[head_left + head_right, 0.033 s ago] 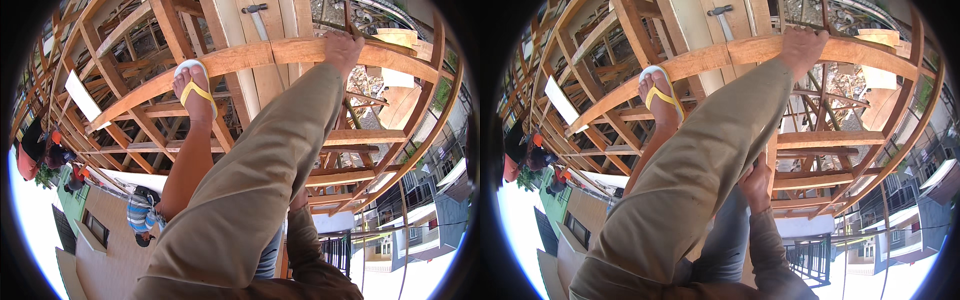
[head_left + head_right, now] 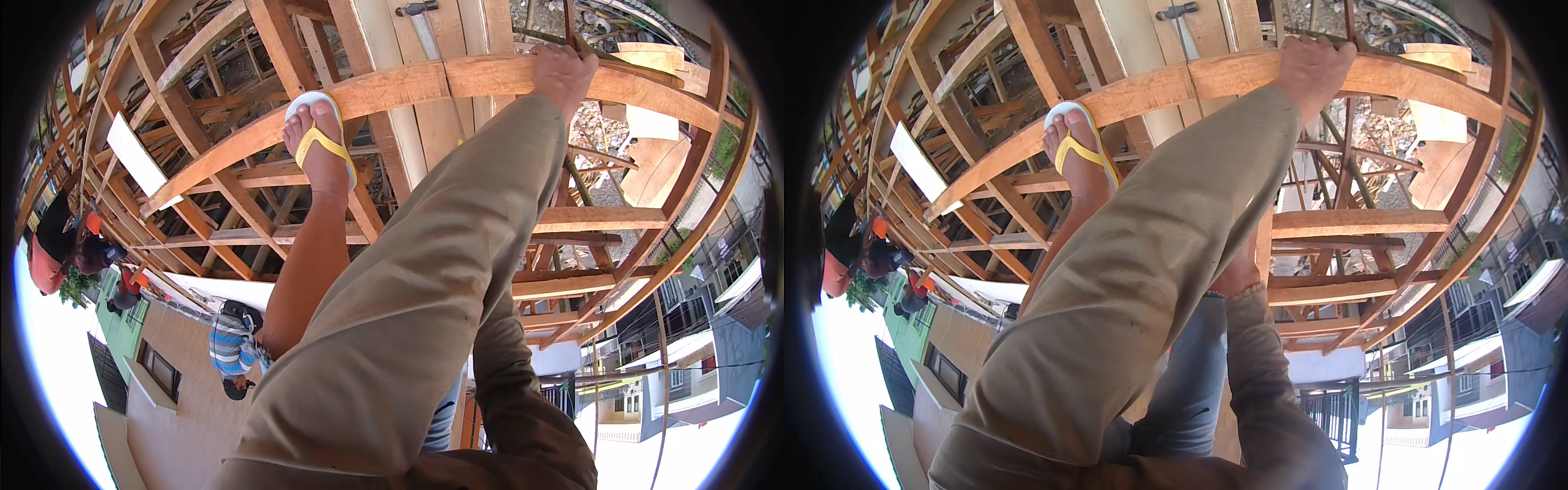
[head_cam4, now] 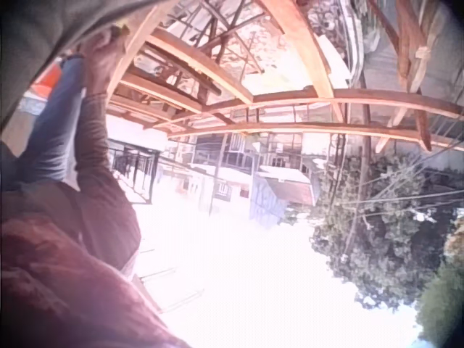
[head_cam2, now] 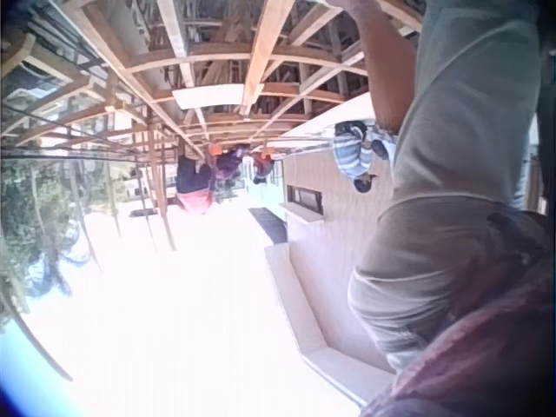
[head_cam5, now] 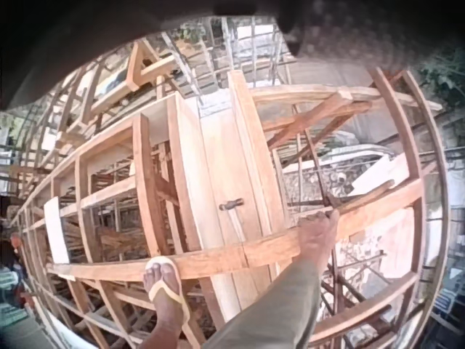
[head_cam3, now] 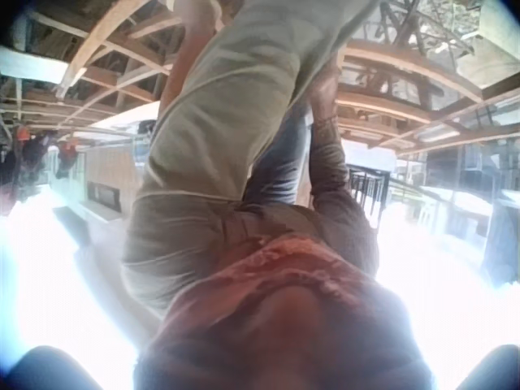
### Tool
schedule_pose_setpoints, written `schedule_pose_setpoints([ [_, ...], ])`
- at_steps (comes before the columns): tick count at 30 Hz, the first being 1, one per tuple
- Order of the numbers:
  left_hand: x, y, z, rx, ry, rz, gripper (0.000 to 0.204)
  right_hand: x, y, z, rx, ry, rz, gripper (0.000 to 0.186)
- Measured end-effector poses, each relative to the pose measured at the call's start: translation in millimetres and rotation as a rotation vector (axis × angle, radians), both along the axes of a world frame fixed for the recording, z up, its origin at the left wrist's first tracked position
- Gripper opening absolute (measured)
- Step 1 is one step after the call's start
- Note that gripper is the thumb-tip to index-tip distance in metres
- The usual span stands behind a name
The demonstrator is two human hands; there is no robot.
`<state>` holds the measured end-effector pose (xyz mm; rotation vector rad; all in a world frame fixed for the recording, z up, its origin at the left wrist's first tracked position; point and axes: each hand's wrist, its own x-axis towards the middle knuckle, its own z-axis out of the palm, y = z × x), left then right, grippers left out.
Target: The person uses a hand saw to cut a wooden beam on a roof frame. They position the saw, cut through the wood, and remove the cut piece.
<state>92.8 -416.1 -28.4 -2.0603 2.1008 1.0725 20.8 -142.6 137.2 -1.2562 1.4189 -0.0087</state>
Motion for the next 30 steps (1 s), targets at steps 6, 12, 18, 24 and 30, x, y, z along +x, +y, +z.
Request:
schedule_pose_setpoints([
  [6, 13, -7, -4, -0.040, -0.005, -0.020, 0.036, -3, 23, 41, -0.066, 0.062, -0.014, 0.049],
  [12, 6, -15, -1, -0.056, -0.025, -0.023, 0.037, -3, -10, -9, -0.003, -0.012, 0.036, 0.048],
  [18, 20, -17, -8, -0.048, 0.069, -0.031, 0.035, 12, -17, -8, -0.088, -0.008, 0.008, 0.046],
  [24, 3, -16, -4, -0.028, -0.045, -0.041, 0.032, -9, -9, 3, 0.127, 0.000, 0.079, 0.043],
  [30, 17, -17, -6, -0.022, 0.001, -0.016, 0.033, 15, -23, 21, -0.103, 0.084, 0.058, 0.044],
])
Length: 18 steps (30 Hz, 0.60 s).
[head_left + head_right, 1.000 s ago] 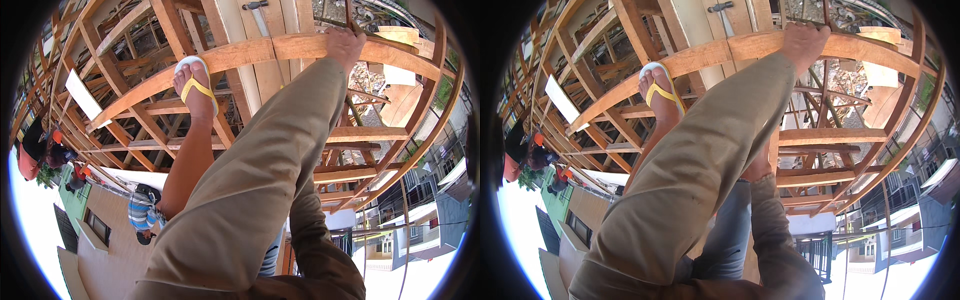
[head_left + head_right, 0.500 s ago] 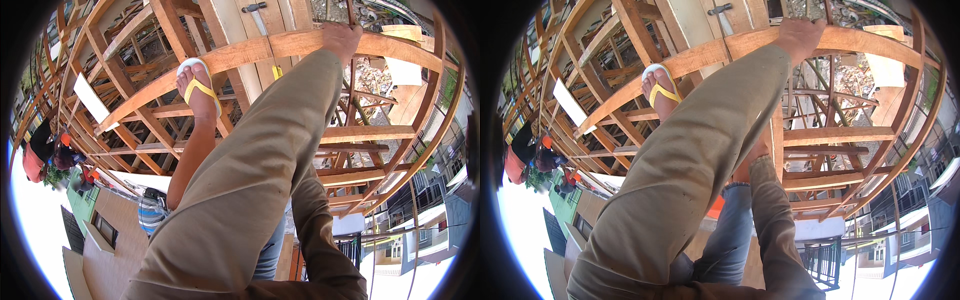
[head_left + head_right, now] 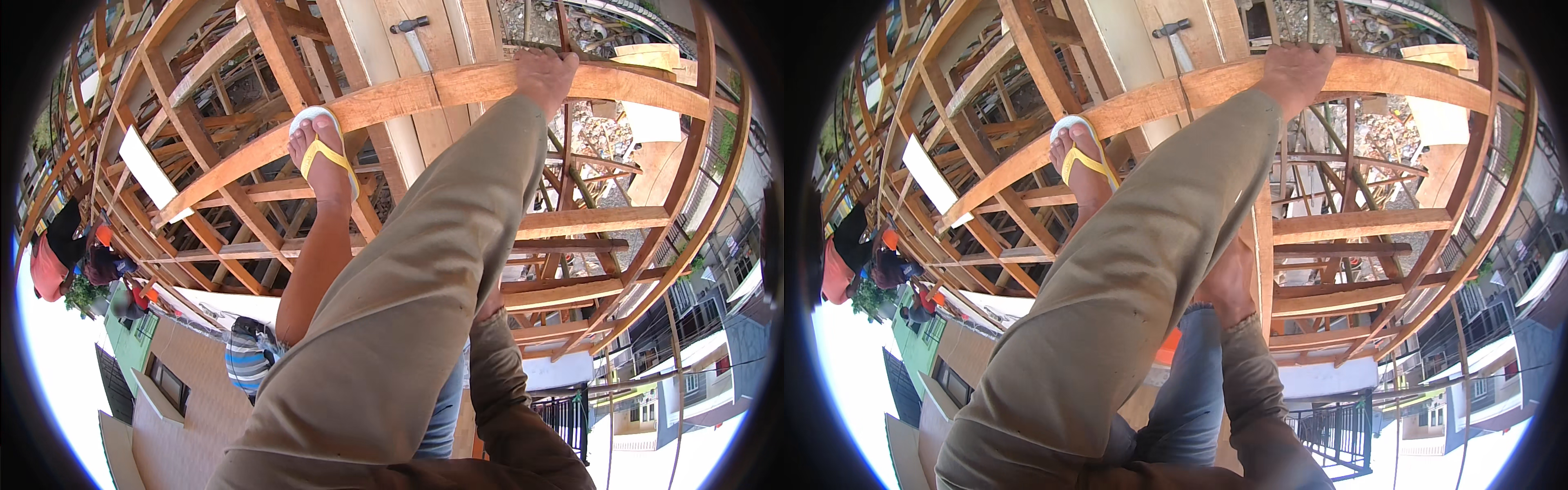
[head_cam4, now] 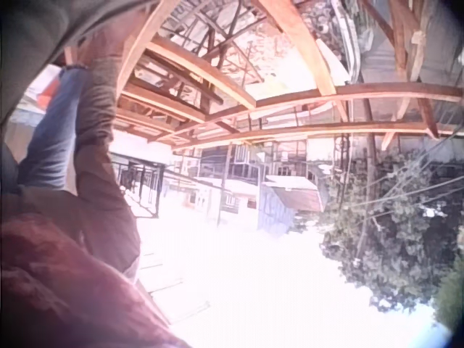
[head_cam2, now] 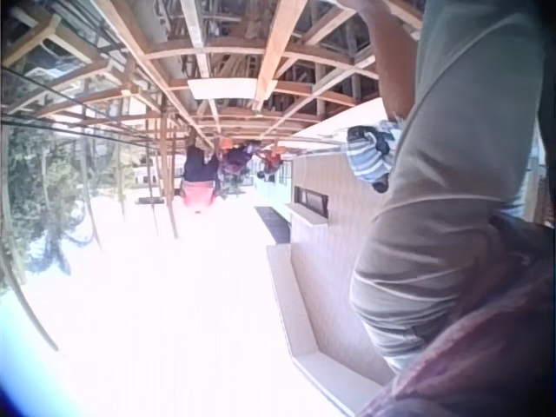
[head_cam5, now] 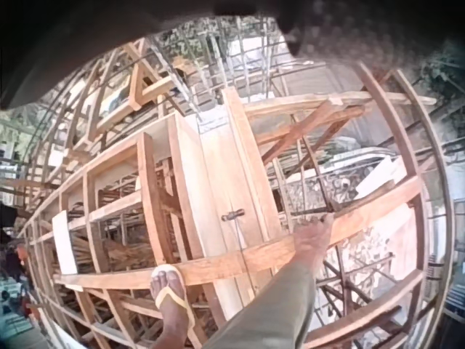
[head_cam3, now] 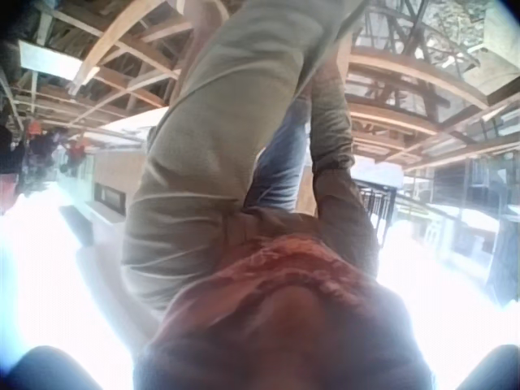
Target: The person uses a hand saw to cut a wooden beam on a roof frame. They position the saw, cut through the wood, and remove the cut piece.
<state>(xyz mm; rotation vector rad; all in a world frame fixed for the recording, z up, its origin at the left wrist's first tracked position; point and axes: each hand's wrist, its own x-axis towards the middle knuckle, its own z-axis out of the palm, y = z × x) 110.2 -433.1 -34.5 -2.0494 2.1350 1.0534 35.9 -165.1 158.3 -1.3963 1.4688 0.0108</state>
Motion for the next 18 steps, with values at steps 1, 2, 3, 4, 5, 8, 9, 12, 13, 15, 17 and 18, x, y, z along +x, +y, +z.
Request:
schedule_pose_setpoints([
  [1, 1, 8, -2, 0.076, 0.043, 0.042, 0.035, -16, 19, 13, -0.002, -0.023, -0.007, 0.044],
  [2, -1, -2, -2, 0.046, 0.013, 0.021, 0.035, -25, 35, 22, -0.038, -0.032, -0.055, 0.044],
  [3, -13, 1, -2, 0.053, -0.010, 0.008, 0.036, -37, 51, 33, -0.063, -0.040, -0.094, 0.045],
  [4, -17, 4, -4, 0.061, -0.033, -0.003, 0.037, -45, 59, 17, 0.072, -0.020, -0.156, 0.042],
  [5, -6, 9, 2, 0.085, -0.046, 0.019, 0.038, -60, 67, 3, 0.221, -0.008, -0.173, 0.039],
  [8, -16, 2, 9, 0.053, 0.014, -0.048, 0.039, -51, 50, -49, 0.390, -0.020, -0.288, 0.033],
  [9, -6, 7, 8, 0.033, 0.026, -0.004, 0.038, -34, 37, -46, 0.344, -0.056, -0.244, 0.032],
  [12, -6, 7, 13, 0.049, 0.038, -0.020, 0.036, 0, 25, -24, 0.197, -0.095, -0.191, 0.033],
  [13, -3, 7, 6, 0.022, 0.012, 0.003, 0.034, -13, 46, 2, 0.098, -0.054, -0.160, 0.036],
  [15, -6, 3, -1, 0.050, -0.025, 0.025, 0.034, -46, 78, 47, -0.085, -0.011, -0.117, 0.042],
  [17, -5, 13, 3, 0.036, -0.037, 0.024, 0.033, -44, 71, 30, -0.048, -0.038, -0.150, 0.043],
  [18, -6, 8, 7, 0.033, -0.018, -0.006, 0.033, -33, 57, 9, -0.006, -0.030, -0.145, 0.042],
])
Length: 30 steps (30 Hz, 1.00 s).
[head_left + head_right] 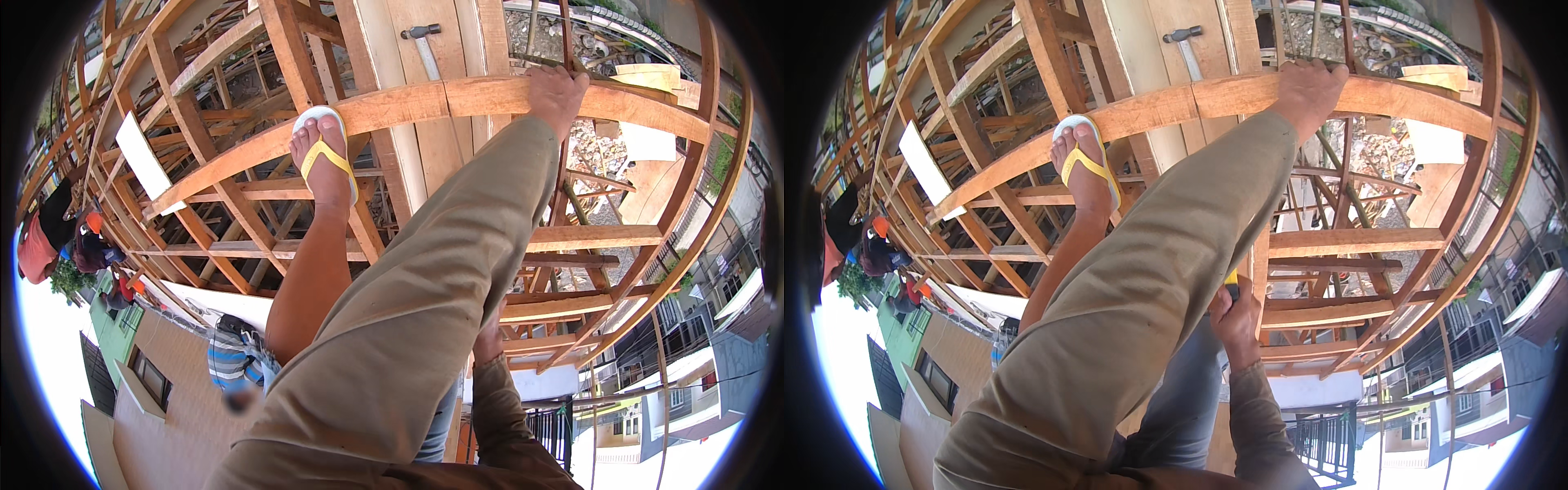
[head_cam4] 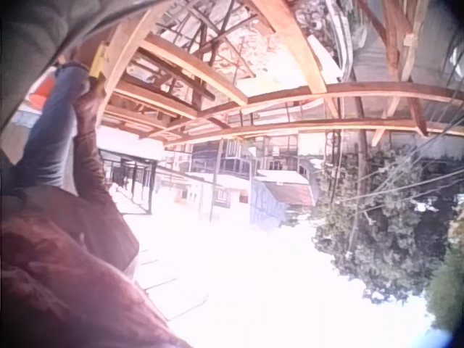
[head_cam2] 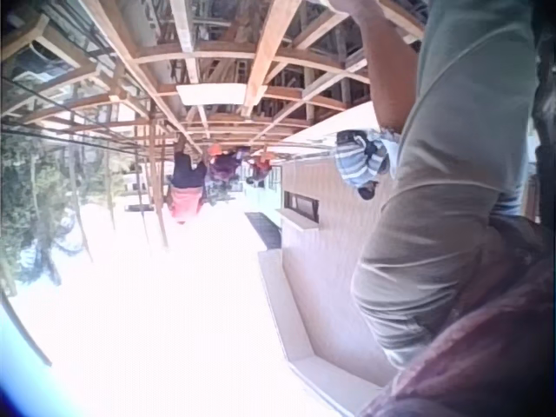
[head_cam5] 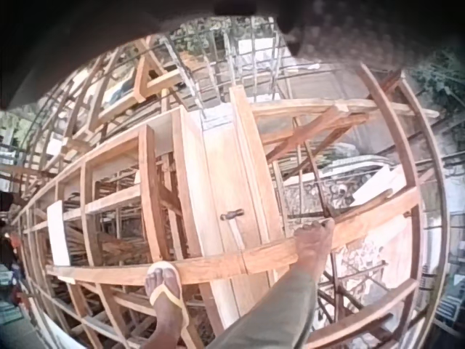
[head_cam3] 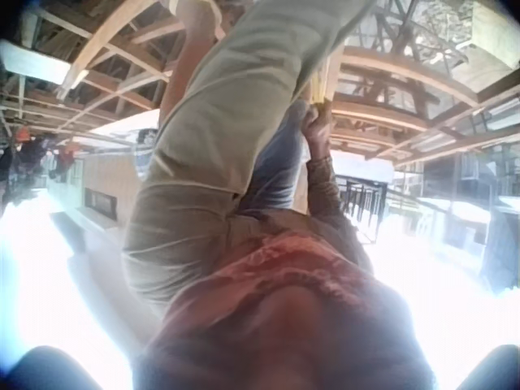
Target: The person uses a hand saw to cut a wooden beam on a roof frame. They position the saw, cut through the wood, and remove the cut piece.
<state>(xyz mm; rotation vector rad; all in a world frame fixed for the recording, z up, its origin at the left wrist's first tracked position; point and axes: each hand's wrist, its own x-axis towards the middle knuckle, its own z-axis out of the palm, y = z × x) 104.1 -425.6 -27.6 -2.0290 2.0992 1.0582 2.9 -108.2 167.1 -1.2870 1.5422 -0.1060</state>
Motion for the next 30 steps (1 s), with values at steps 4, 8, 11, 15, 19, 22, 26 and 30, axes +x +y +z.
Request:
schedule_pose_setpoints([
  [4, -5, -4, 4, 0.042, 0.060, -0.029, 0.038, 34, -61, -57, 0.015, -0.102, 0.025, 0.040],
  [8, -4, 5, -1, 0.063, 0.014, -0.020, 0.035, 29, -37, -39, -0.016, -0.047, 0.044, 0.038],
  [11, -13, 7, -5, 0.076, 0.001, -0.001, 0.029, 15, -29, -32, -0.053, 0.010, 0.050, 0.037],
  [15, -10, -4, -12, 0.126, 0.052, 0.036, 0.041, 38, -72, -71, -0.018, -0.103, 0.056, 0.034],
  [19, -11, 9, 1, -0.078, 0.068, -0.002, 0.028, 25, -25, -20, 0.070, -0.103, 0.031, 0.036],
  [22, -13, 6, -24, -0.013, -0.047, 0.026, 0.030, -18, 24, 9, 0.078, -0.079, 0.040, 0.046],
  [26, -9, 2, 5, 0.077, 0.023, -0.034, 0.038, 6, 4, -80, 0.014, -0.066, 0.207, 0.046],
  [30, -12, -3, 6, 0.076, 0.094, -0.065, 0.040, 29, 2, -38, -0.049, -0.050, 0.009, 0.042],
])
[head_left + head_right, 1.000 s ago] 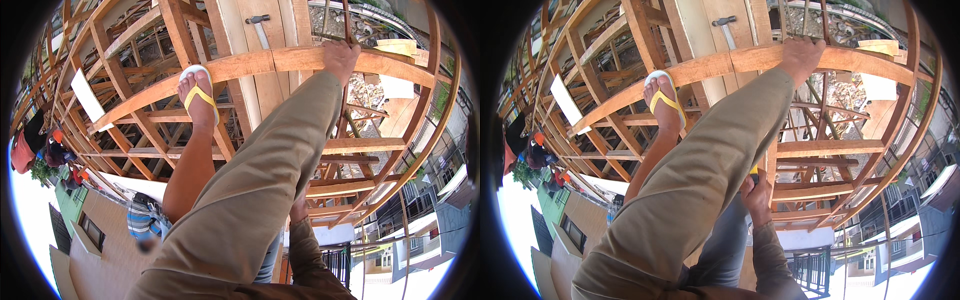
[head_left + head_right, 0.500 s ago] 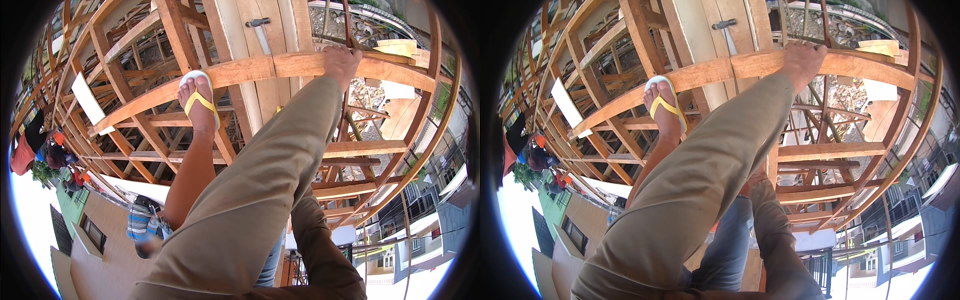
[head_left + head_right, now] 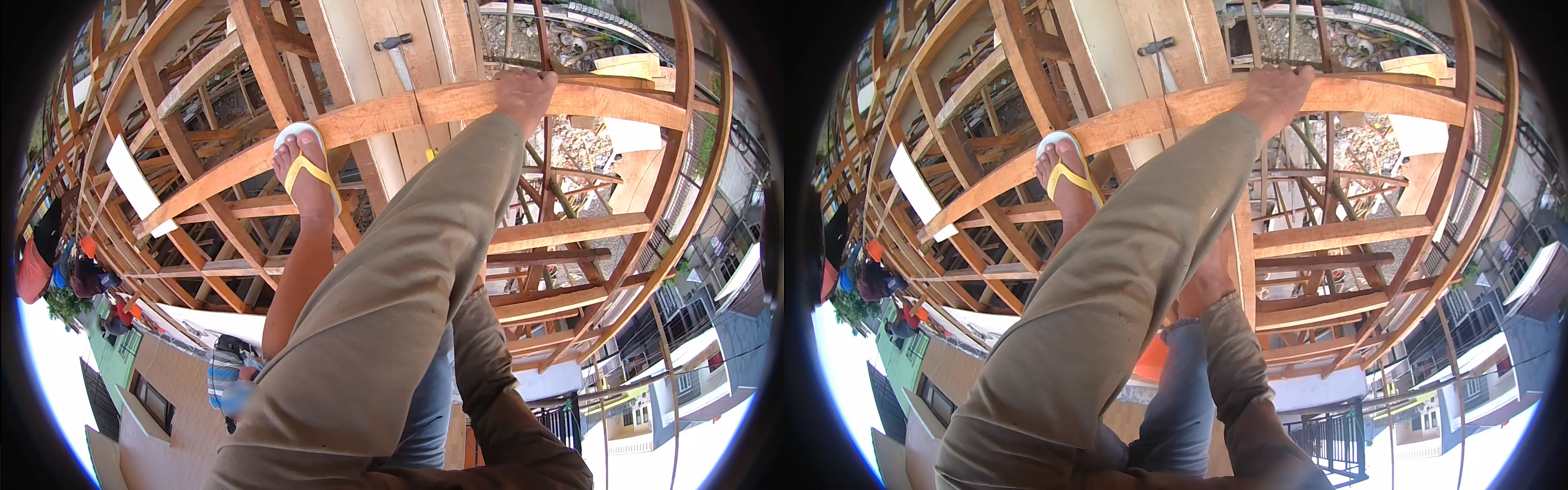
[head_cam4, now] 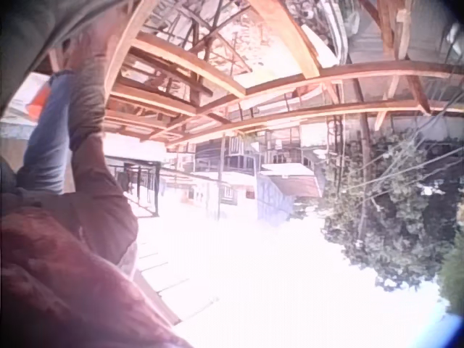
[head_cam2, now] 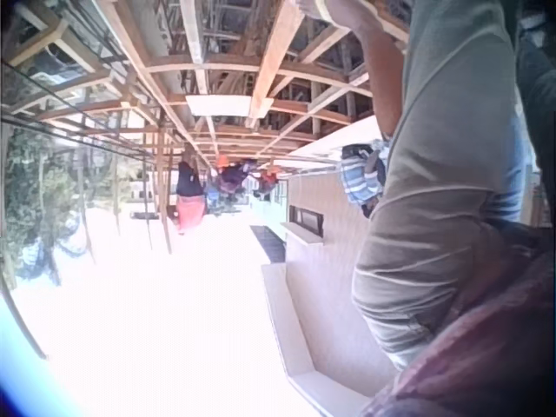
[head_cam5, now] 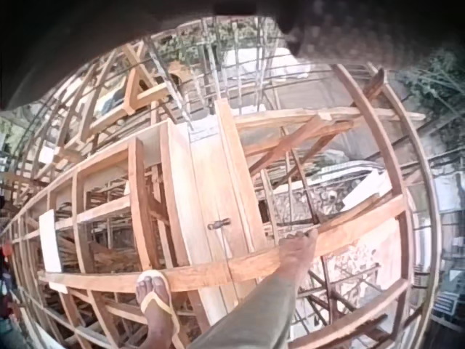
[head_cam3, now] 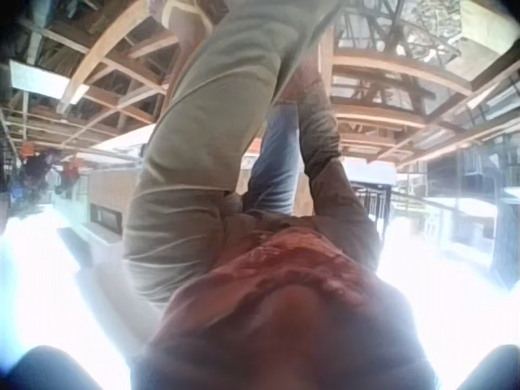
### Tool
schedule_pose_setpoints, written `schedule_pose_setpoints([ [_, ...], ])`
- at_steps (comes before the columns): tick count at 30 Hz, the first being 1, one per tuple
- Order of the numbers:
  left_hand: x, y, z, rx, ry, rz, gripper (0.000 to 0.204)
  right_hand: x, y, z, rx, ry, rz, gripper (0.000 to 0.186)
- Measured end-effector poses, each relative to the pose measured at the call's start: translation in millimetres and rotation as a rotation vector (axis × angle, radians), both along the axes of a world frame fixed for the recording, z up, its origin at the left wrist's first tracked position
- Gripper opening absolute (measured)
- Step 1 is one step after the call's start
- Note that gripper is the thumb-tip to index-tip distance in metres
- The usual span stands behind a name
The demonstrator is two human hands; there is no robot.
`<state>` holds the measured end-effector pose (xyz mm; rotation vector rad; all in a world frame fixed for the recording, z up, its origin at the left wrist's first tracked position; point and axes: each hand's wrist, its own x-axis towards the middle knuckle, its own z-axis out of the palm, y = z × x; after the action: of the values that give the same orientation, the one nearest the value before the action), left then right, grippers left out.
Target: The person uses a hand saw to cut a wooden beam on a roof frame. They position the saw, cut through the wood, and remove the cut piece.
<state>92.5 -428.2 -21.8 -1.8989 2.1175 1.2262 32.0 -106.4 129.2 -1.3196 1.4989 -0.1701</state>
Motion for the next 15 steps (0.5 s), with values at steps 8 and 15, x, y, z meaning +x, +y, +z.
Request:
schedule_pose_setpoints([
  [8, -4, 3, -5, -0.038, -0.058, 0.010, 0.031, 37, -33, -34, 0.003, 0.111, -0.330, 0.037],
  [15, 1, 6, -8, -0.022, -0.097, 0.063, 0.026, -35, 22, 63, 0.010, 0.045, 0.036, 0.038],
])
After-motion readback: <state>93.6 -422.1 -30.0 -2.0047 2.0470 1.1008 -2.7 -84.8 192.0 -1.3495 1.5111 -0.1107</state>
